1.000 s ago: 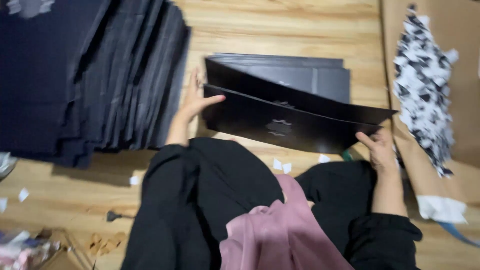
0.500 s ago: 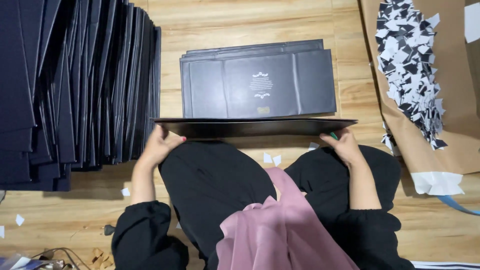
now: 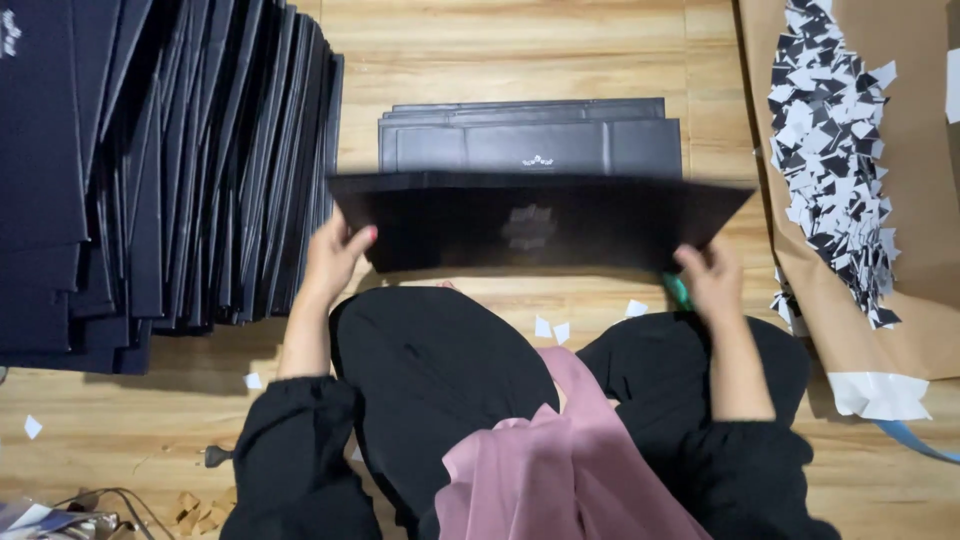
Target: The person sits on the floor and assembles black tri-fold folders by inserting a cardboard insert into the folder and smoothing the edges with a green tool. The person repeatedly picks up folders, inserts the cardboard, and stacks the finished items.
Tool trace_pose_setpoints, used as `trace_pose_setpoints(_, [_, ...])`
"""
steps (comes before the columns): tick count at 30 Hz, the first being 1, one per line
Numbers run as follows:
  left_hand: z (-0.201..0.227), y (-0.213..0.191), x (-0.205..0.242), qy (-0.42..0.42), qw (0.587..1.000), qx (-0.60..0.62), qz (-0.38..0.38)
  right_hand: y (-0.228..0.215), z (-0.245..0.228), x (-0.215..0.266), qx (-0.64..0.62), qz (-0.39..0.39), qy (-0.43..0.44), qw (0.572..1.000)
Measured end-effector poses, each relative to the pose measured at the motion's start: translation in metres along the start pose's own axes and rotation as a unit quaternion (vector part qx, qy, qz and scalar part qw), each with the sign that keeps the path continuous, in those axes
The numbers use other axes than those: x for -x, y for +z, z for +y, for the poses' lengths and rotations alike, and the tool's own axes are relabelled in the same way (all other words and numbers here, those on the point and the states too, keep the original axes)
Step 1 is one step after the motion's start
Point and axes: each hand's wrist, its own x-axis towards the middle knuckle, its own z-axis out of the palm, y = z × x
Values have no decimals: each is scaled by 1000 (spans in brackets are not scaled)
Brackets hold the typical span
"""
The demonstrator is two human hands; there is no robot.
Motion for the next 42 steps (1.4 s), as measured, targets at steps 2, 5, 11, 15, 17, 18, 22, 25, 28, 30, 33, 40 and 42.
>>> trace_pose_setpoints(2, [39, -1, -15, 73, 996, 41, 36, -12, -3, -27, -47, 52, -22, 997])
trace_pose_setpoints(5, [48, 17, -51, 102, 988, 90, 72, -5, -91, -51, -115, 62, -58, 990])
trace_pose_setpoints(11, [-118, 67, -104, -202, 954, -219, 32, 30, 48, -110, 35, -36, 3, 999])
trace_pose_setpoints(15, [-66, 54, -97, -203, 940, -270, 51, 30, 44, -101, 57, -11, -25, 998])
trace_pose_setpoints(17, [-6, 32, -78, -48, 924, -337, 174, 39, 23, -94, 7, -6, -59, 998])
trace_pose_setpoints(18, [12, 12, -75, -50, 922, -337, 185, 37, 28, -95, 3, -11, -68, 998])
trace_pose_setpoints(22, [77, -76, -46, 49, 806, -472, 354, 37, 27, -72, 198, 75, -222, 952])
trace_pose_setpoints(25, [84, -151, -24, -42, 780, -492, 384, 39, 3, -36, 211, 125, -238, 940])
trace_pose_setpoints(28, [37, -215, -12, -144, 817, -437, 347, 37, -31, -11, 170, 132, -191, 958])
trace_pose_setpoints(30, [19, -237, -4, -195, 850, -382, 305, 35, -42, -1, 147, 123, -150, 970])
trace_pose_setpoints(33, [23, -243, -4, -190, 825, -485, 218, 40, -33, -3, 167, 103, -171, 966])
trace_pose_setpoints(40, [-33, -239, -43, -134, 669, -719, 136, 39, -18, 4, 209, 84, -191, 955])
trace_pose_setpoints(42, [-41, -231, -43, -113, 642, -745, 138, 35, -19, 7, 191, 92, -185, 960])
